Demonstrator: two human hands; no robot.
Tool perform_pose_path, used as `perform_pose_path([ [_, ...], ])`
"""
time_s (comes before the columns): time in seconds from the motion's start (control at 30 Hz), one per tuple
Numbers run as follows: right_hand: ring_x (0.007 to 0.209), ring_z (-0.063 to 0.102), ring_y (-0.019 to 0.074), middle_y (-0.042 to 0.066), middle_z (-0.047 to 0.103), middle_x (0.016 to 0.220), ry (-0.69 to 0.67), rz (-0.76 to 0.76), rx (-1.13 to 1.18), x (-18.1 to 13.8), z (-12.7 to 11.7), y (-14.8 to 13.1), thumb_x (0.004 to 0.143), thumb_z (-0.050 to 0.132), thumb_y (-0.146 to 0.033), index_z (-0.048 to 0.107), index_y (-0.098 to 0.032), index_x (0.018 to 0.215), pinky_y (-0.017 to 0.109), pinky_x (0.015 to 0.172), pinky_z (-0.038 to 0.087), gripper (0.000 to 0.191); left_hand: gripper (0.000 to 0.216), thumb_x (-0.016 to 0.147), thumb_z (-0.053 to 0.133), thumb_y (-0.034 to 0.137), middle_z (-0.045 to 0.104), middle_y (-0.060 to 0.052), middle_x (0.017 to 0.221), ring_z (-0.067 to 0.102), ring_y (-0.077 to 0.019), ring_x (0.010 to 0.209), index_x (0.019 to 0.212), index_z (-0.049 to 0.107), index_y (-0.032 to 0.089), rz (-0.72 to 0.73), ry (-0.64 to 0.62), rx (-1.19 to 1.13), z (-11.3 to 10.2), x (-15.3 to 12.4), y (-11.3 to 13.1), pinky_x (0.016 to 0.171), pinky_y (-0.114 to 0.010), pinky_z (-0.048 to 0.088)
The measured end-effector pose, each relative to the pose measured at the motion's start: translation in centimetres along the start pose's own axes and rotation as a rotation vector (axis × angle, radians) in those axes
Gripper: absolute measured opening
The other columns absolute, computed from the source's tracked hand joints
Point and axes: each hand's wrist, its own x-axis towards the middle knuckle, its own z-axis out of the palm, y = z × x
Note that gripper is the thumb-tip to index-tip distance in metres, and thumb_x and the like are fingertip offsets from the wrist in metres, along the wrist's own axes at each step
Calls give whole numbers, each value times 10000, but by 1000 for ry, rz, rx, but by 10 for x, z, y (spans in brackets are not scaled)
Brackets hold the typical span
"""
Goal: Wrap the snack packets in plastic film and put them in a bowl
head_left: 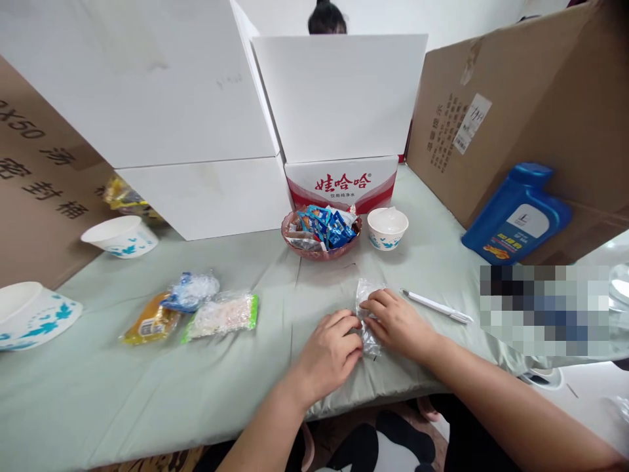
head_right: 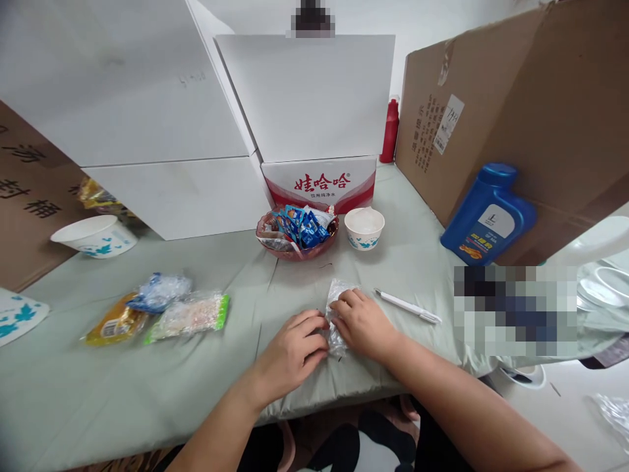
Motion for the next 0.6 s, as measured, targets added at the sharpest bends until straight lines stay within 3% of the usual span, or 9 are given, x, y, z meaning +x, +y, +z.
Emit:
perform_pose_path([
  [0.1,973,553,246,114,637,1046,40,-61,142,-8,-12,-8,921,551,-356,607,-165,1105,406,873,459,271,140,885,498,110,646,-65,1042,540,-236,1130,902,607,195,16,84,-40,0,-3,1,977,-405,441],
  [0.17,918,577,244,97,660,988,-76,-108,198,-14,-17,-15,845,639,-459,609,-169,1089,392,826,467,380,137,907,453,123,645,-38,895,601,-191,916,905,568,196,-15,115,-77,-1,-6,3,854,-360,487],
  [0.23,844,591,226,77,673,899,-198,-130,193,-19,-18,-19,845,638,-396,625,-164,1014,360,770,465,288,89,912,463,164,621,-13,809,591,-166,766,891,542,201,-59,114,-102,-1,-7,6,744,-327,494],
  [0.27,817,594,215,72,675,865,-234,-132,180,-20,-18,-21,868,599,-317,632,-161,967,343,750,460,187,25,894,517,210,619,-12,817,590,-168,753,907,537,203,-86,94,-112,-1,-8,7,719,-322,495],
  [0.3,801,599,206,71,678,847,-255,-127,171,-22,-18,-22,881,550,-236,635,-159,927,328,736,454,123,130,849,601,266,626,-18,858,598,-181,777,944,535,206,-115,59,-126,-1,-8,7,715,-325,500],
  [0.4,761,626,180,64,692,833,-308,-76,224,-23,-24,-23,883,466,-133,642,-159,913,283,689,445,181,484,698,760,302,646,-34,987,626,-219,894,1103,508,219,-212,-32,-196,0,-6,7,776,-347,519],
  [0.5,735,655,155,43,711,834,-346,20,329,-22,-29,-19,907,443,-145,647,-179,955,242,655,444,213,416,808,613,164,677,-19,1025,647,-196,956,1193,476,243,-263,-40,-280,2,-5,4,868,-347,505],
  [0.6,781,682,173,50,731,908,-220,164,273,-19,-25,-11,926,478,-216,629,-190,1053,250,673,459,200,440,852,529,119,691,-21,987,659,-192,915,1266,440,236,-299,-13,-286,6,-2,2,842,-345,513],
])
